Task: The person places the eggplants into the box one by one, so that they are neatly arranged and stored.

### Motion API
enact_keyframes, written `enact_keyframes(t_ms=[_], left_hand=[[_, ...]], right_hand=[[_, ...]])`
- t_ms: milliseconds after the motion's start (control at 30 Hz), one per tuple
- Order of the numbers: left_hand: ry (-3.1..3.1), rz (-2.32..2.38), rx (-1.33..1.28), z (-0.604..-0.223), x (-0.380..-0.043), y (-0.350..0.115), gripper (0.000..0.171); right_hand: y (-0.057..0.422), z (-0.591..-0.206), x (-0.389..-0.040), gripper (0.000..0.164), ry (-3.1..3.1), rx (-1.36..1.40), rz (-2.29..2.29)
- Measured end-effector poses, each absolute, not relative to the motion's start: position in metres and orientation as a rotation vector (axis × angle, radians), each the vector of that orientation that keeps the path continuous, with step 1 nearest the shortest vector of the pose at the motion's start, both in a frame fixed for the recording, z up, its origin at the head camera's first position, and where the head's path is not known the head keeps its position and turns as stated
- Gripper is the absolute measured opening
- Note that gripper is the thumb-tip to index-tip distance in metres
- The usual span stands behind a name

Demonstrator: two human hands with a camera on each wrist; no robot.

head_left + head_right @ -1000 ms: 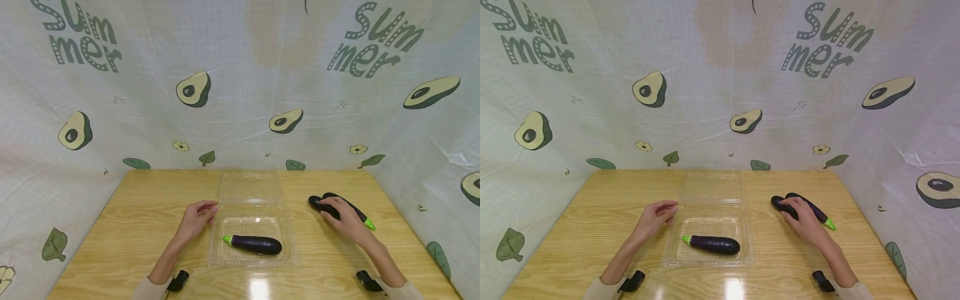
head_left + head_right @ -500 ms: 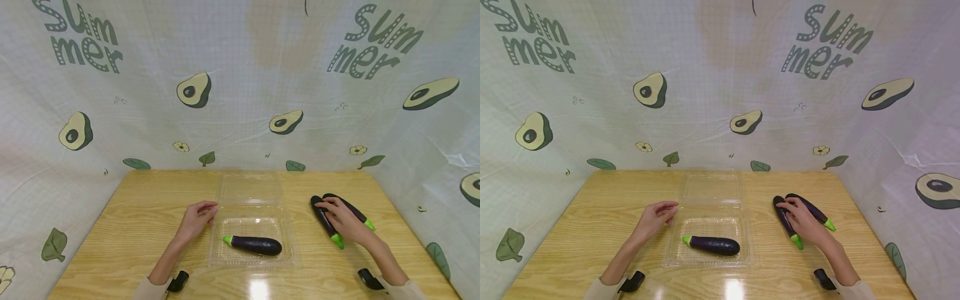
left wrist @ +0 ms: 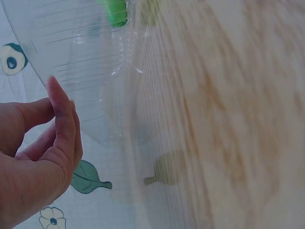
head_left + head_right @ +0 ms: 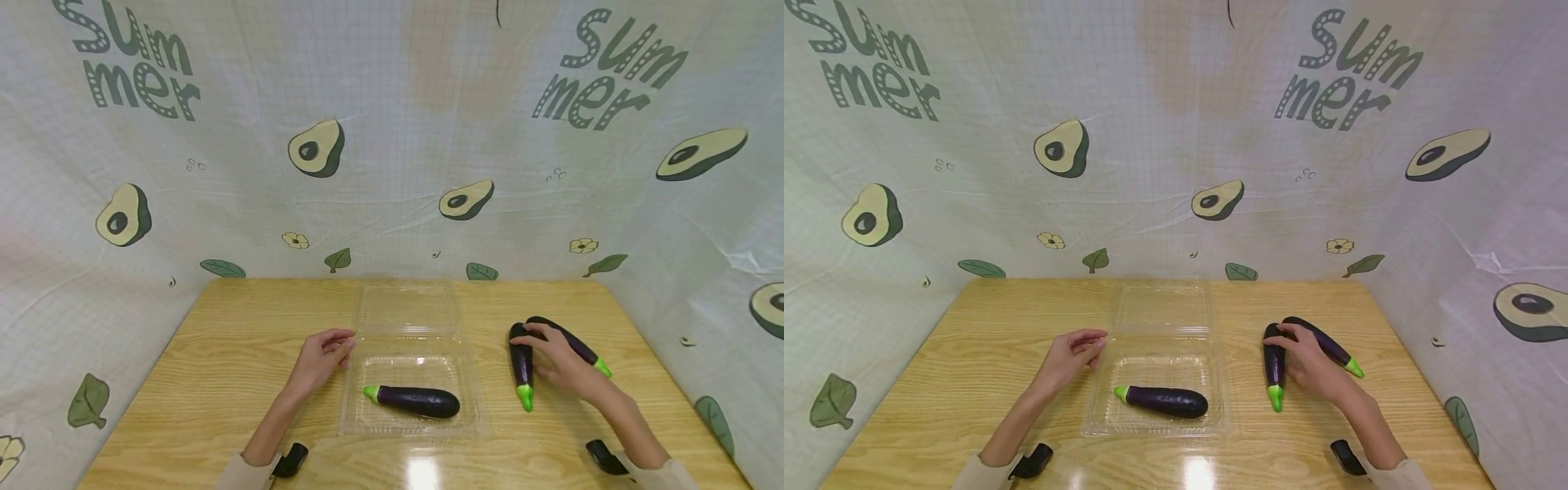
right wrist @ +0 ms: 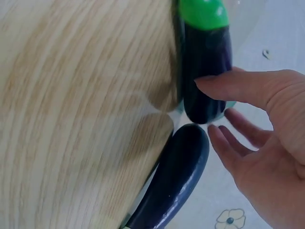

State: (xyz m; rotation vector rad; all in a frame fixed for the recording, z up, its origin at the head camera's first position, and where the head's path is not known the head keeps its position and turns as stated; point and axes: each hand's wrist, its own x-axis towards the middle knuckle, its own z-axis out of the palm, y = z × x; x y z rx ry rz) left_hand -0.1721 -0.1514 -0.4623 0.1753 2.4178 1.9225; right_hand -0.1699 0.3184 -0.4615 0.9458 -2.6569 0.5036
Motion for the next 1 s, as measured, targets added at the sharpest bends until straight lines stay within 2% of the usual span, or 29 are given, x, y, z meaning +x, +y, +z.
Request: enact_keyframes(t_ms=[167,533,1000], left_hand=[[2.427,1.92,0.173,-0.462,-0.171,-0.152,0.028],[2.402,1.922,0.186,-0.46,-0.17,-0.152,0.027],[2.411,1.914,0.188,-0.46,-0.172,-0.154,0.03]], right_hand=[[0.315,-0.465,-0.17,0.064,-2.576,1.023,0.508],[0.31,-0.457,-0.168,0.048,-2.654,1.051,0.513],[0.304,-0.44,-0.162,0.036,-2.78,0.91,0.578]])
